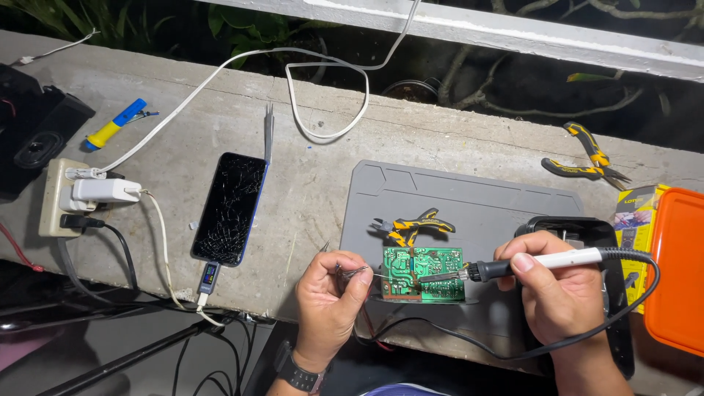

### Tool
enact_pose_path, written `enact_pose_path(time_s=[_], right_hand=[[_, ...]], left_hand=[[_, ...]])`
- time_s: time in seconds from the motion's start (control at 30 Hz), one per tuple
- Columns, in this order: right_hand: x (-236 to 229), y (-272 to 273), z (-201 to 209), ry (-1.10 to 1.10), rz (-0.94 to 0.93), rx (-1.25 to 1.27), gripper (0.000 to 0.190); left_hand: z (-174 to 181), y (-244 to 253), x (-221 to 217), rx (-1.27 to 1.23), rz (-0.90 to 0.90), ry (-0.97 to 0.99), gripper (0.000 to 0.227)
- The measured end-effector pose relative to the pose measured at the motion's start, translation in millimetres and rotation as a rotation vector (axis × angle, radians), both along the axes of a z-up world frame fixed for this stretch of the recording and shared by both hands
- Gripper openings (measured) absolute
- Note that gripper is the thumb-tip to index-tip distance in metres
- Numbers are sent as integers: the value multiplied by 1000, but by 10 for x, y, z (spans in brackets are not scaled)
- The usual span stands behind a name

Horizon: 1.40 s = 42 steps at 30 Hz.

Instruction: Soldering wires onto a printed circuit board at a repair bench.

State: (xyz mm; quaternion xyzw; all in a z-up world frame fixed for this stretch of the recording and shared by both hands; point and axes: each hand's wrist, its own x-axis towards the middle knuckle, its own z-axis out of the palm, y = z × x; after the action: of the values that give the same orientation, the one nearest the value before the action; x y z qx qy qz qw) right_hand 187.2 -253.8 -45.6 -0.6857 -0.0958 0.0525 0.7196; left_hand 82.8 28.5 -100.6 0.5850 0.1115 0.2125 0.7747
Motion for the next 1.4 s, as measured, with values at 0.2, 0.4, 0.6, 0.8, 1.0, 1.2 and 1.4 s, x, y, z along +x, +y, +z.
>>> enact_pose_path(time_s=[0.2,0.4,0.6,0.8,1.0,1.2,1.4], right_hand=[[3,-4,-32,8,-3,1,18],[11,-26,-102,19,-19,-19,18],[20,-18,-73,-9,-11,-70,19],[11,-27,-65,17,-6,-87,19],[15,-43,-85,25,-13,-103,19],[9,-37,-94,38,-9,-76,18],[10,-33,-97,27,-6,-86,17]], left_hand=[[-18,-16,5,14,10,-12,15],[-28,-18,18,65,22,-20,15],[16,-11,12,87,9,-17,14],[-26,-18,-1,54,31,-4,14],[-1,-17,0,19,17,-8,15],[-10,-16,3,33,18,-7,16],[5,-18,-2,12,11,-13,16]])
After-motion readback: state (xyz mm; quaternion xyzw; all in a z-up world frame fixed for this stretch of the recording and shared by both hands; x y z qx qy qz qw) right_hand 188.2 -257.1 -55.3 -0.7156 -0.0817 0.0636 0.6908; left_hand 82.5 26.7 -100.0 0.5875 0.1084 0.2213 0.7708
